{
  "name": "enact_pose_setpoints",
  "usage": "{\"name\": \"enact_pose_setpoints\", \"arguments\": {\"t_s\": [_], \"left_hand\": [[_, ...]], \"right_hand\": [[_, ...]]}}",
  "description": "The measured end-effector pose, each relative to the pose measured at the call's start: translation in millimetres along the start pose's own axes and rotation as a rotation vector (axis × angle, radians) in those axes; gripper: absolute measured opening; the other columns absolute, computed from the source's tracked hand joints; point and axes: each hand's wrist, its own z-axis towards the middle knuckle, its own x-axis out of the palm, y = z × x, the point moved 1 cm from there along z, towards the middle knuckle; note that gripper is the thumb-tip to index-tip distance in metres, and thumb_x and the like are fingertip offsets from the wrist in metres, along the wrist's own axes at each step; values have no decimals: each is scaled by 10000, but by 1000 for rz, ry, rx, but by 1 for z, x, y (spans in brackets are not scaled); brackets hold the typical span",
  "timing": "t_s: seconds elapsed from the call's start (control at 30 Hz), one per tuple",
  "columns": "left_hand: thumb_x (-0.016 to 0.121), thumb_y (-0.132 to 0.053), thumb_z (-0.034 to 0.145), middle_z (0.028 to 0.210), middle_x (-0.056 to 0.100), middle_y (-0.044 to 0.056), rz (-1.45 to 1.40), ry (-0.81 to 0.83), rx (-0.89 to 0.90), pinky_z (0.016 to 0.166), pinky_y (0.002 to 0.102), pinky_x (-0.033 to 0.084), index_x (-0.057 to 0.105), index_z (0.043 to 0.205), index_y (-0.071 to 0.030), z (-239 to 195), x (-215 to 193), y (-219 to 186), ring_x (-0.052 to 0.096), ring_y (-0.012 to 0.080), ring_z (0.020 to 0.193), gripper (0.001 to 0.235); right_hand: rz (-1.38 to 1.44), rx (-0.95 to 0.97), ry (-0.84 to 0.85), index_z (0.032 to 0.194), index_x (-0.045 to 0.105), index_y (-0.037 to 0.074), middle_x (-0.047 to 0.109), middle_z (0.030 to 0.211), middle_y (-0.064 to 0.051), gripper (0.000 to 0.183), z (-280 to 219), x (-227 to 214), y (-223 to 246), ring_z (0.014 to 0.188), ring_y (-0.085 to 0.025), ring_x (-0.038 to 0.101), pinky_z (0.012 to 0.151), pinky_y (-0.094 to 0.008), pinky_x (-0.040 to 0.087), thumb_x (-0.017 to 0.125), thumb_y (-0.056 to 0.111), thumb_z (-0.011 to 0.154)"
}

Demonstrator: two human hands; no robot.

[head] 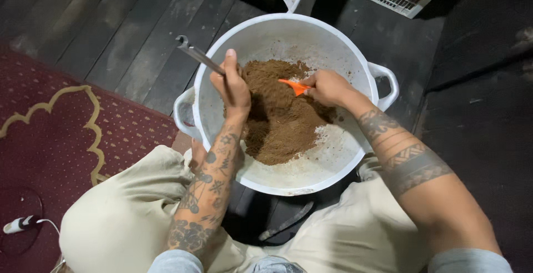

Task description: The person sits cross-legged on the floor and mixes a brown powder inside a white bucket using a metal rod and an orange plastic scoop. They repeatedly stir and break up clumps throughout the clip.

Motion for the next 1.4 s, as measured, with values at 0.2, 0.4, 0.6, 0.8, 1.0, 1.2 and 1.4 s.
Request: {"name": "enact_pose_setpoints", "arguments": {"t_s": [0.2, 0.4, 0.6, 0.8, 1.0, 1.2, 1.4], "left_hand": [[557, -318, 1027, 423, 252, -49, -157, 81, -31, 450, 253, 267, 375, 506, -229, -10, -5, -47, 218, 78, 351, 560], [546, -261, 997, 481, 253, -48, 13, 52, -62, 435, 303, 175, 312, 528, -180, 0, -25, -79, 191, 80, 433, 530], [536, -363, 1030, 456, 237, -63, 273, -13, -85, 504, 288, 222, 341, 515, -221, -15, -30, -22, 202, 78, 399, 569], [510, -335, 1071, 453, 183, -72, 146, 60, -127, 449, 256, 209, 341, 507, -227, -32, -18, -22, 135, 62, 385, 598], [567, -379, 999, 439, 256, -96, -45, 50, -175, 468, 237, 205, 345, 506, -236, -42, -6, -52, 212, 46, 372, 559], [581, -432, 987, 460, 353, -75, 172, 41, -64, 461, 212, 241, 408, 540, -234, -13, -12, -77, 281, 71, 370, 518], [559, -315, 1002, 427, 277, -89, 187, -5, -194, 432, 248, 232, 402, 514, -238, -19, -23, -59, 187, 47, 364, 518]], "right_hand": [[-286, 73, -22, 1227, 764, 113, 777, 1040, -191, 311, -67, -52, 39, 1048, -399, 723, 926, -516, 547, 649, 171, 943], [-553, 498, 100, 1215, 703, 53, 727, 1222, -209, 408, -71, -73, -8, 1092, -418, 716, 856, -520, 565, 446, 80, 900], [-357, 300, 157, 1088, 774, -103, 748, 1071, -348, 398, -14, 13, -70, 1107, -514, 685, 925, -596, 532, 783, 148, 780], [-36, -29, 206, 1178, 761, 137, 795, 1044, -140, 382, -18, 42, -18, 1117, -449, 674, 1047, -537, 498, 630, 306, 861], [-150, 53, 54, 1251, 751, 202, 789, 1068, -123, 350, -67, -11, 20, 951, -351, 746, 954, -470, 549, 669, 214, 911], [-230, 136, -202, 1278, 749, 227, 775, 1065, -169, 352, -73, -54, 6, 1038, -431, 712, 862, -563, 558, 649, 281, 946], [-230, 140, -202, 1318, 721, 153, 746, 1185, -191, 513, 14, -26, -28, 1153, -447, 665, 949, -564, 517, 708, 444, 896]]}}
